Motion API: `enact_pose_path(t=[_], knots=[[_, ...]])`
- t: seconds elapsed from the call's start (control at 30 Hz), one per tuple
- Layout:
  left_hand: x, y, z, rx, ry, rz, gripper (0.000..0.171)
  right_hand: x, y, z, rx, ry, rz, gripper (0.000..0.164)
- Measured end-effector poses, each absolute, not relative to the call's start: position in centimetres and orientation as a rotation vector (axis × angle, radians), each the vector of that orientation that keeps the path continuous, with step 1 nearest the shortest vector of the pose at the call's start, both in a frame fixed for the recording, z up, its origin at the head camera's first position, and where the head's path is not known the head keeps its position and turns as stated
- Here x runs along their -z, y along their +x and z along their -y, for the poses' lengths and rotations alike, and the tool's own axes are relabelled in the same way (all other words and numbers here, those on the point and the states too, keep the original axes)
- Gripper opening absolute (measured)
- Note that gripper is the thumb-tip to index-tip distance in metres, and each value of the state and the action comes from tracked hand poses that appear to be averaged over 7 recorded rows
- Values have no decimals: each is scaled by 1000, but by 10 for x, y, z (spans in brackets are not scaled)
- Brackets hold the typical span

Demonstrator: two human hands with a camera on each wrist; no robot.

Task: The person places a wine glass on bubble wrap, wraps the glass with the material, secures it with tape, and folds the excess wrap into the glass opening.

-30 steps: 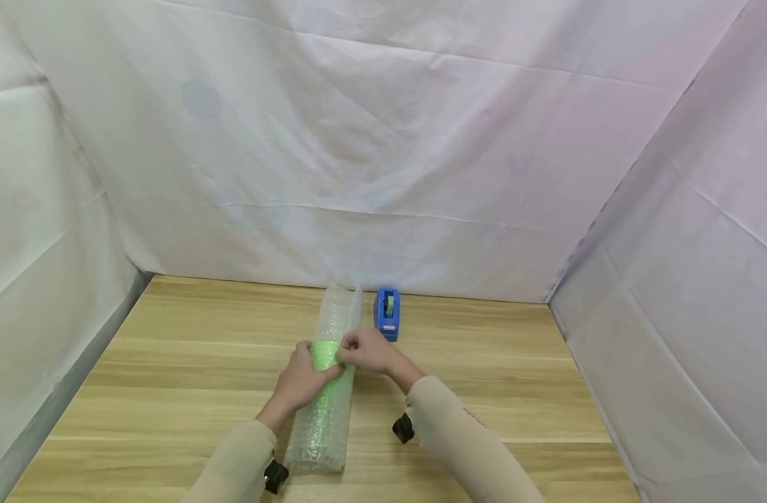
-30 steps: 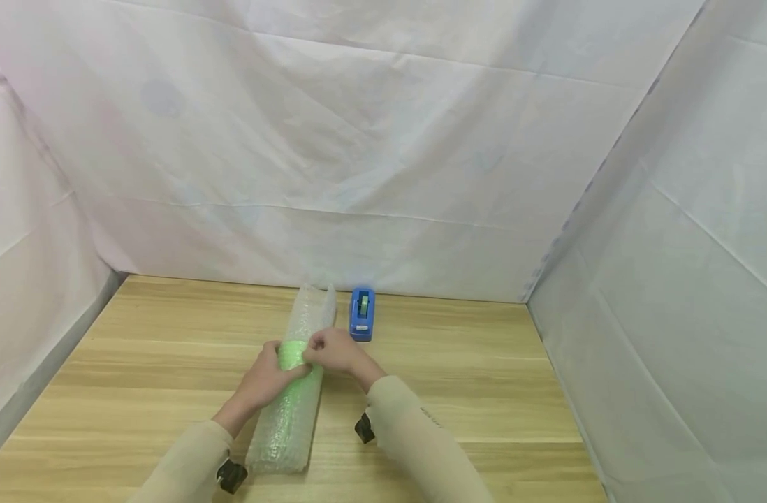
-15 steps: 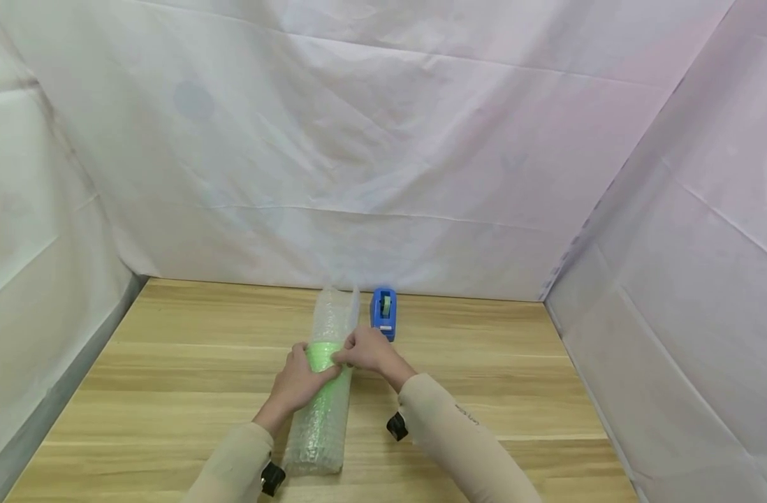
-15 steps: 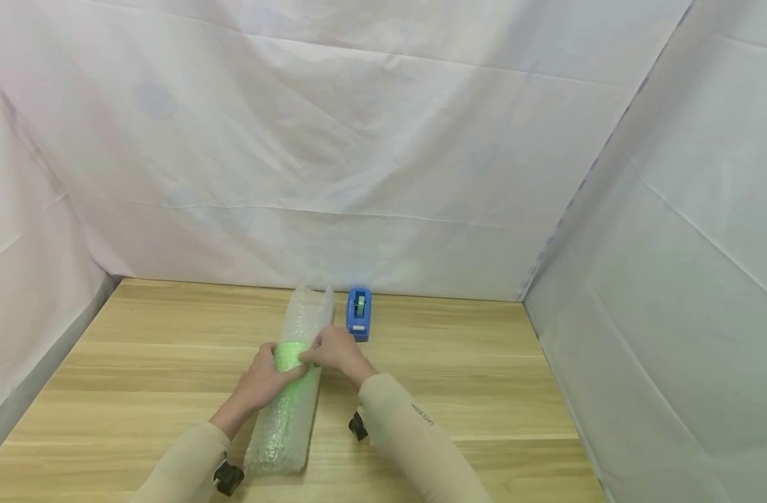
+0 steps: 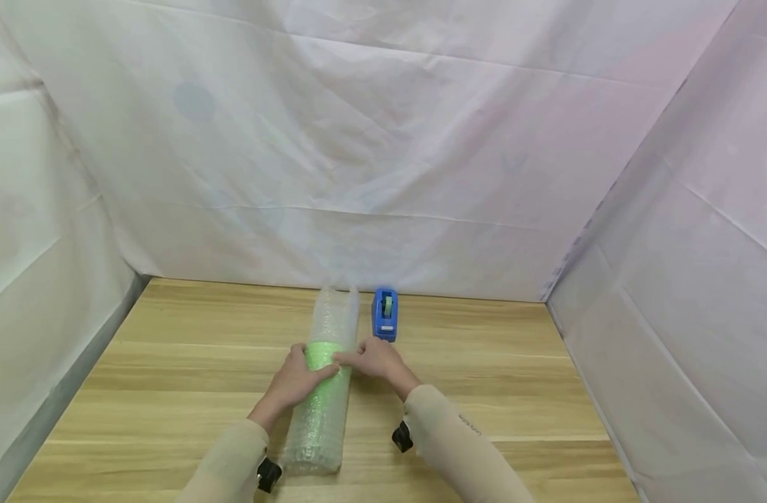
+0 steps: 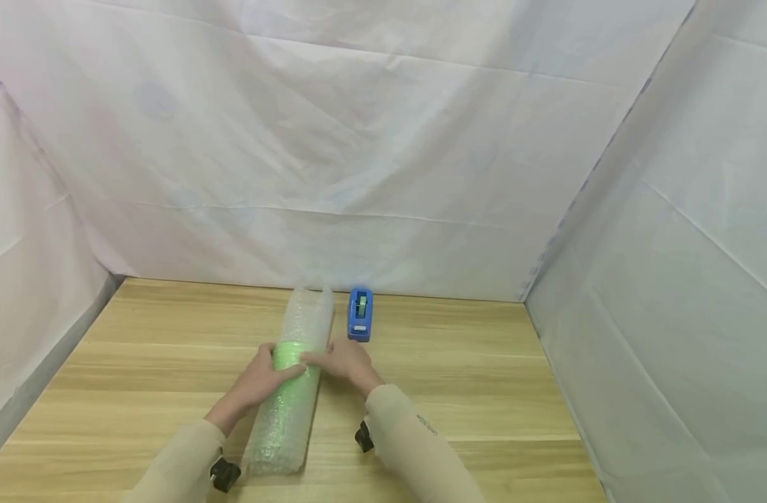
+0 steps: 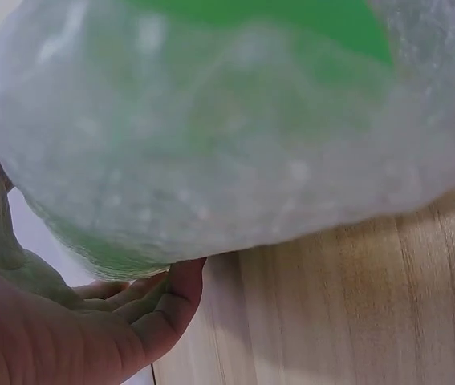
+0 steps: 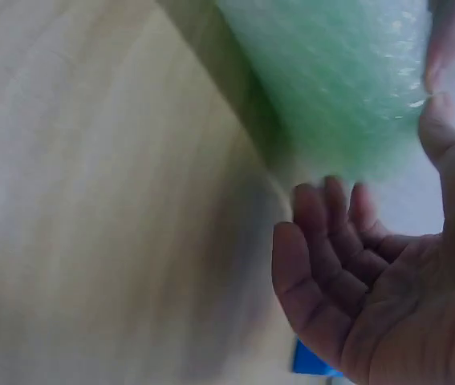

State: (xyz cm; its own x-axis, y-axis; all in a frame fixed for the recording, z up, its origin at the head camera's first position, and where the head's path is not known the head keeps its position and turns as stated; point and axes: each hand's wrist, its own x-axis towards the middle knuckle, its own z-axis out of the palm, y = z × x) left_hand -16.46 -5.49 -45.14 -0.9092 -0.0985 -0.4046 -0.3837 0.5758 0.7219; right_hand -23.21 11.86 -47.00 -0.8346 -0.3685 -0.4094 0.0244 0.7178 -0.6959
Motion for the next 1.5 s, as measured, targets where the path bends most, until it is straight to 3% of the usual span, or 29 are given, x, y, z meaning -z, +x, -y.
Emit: enact_pose_path(t=[0.13, 0.37, 0.73, 1.17, 1.5], knots=[[450, -165, 58, -1285, -383, -2453, 97, 486, -228, -121, 1146, -147, -2152, 58], [454, -167, 65, -1402, -385, -2341, 92, 496, -226, -120, 1436, -109, -1726, 71], [453, -167, 73, -1516, -289, -2143, 93, 495, -227, -126, 1441, -176, -1754, 73], [438, -184, 71, -1592, -236, -2306, 78, 450, -235, -140, 1341, -341, -2146, 67], [408, -198, 67, -1685, -52, -2395, 104, 386, -239, -156, 1417, -594, -2186, 75]])
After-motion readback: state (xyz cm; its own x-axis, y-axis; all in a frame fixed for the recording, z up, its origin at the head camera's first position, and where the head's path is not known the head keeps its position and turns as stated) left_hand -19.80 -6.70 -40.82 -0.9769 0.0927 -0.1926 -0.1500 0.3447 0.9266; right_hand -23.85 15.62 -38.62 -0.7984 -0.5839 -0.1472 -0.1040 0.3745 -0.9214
